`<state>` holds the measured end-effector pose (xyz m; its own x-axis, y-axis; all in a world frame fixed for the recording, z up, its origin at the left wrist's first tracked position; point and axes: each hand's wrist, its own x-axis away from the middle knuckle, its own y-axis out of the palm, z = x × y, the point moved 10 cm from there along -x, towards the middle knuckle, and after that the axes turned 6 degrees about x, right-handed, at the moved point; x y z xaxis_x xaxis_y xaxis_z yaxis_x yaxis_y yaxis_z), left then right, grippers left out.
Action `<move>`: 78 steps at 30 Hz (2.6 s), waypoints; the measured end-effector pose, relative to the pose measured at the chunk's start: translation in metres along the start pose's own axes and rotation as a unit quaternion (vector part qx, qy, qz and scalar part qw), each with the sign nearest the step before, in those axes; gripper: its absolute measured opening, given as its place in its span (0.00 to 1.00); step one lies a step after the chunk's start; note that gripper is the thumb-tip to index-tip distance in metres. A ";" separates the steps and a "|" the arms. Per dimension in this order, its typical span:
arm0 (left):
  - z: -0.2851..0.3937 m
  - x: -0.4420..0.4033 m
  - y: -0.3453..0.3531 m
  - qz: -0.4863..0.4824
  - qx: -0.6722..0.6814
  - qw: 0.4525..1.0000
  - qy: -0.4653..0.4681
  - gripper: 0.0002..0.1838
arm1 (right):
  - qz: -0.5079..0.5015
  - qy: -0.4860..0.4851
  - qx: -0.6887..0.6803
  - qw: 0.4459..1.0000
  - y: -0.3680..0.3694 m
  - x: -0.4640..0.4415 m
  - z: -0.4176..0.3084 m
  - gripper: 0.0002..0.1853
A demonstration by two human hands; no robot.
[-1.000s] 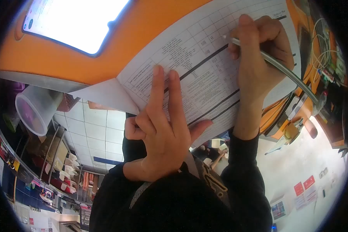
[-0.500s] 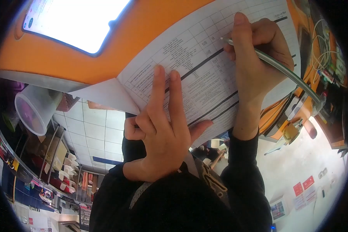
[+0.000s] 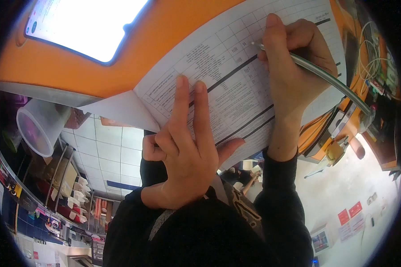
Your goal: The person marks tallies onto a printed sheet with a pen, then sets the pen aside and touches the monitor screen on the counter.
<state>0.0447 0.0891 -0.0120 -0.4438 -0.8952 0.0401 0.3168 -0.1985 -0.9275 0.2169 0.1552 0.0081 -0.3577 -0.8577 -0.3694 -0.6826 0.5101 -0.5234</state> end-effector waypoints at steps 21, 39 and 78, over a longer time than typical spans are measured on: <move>-0.002 0.001 0.000 -0.015 -0.011 1.000 -0.014 0.53 | -0.035 -0.032 0.028 0.998 0.006 0.001 -0.007 0.12; -0.001 0.000 -0.001 0.015 -0.006 1.000 0.006 0.53 | -0.019 -0.020 0.013 1.000 0.006 0.000 -0.006 0.13; 0.011 0.010 0.005 -0.003 0.100 0.994 -0.038 0.24 | 0.004 0.048 -0.097 0.994 0.003 0.000 0.006 0.12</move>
<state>0.0510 0.0752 -0.0120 -0.3836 -0.9199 0.0816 0.4776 -0.2732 -0.8350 0.2187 0.1572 0.0024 -0.4169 -0.8604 -0.2929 -0.7859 0.5032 -0.3595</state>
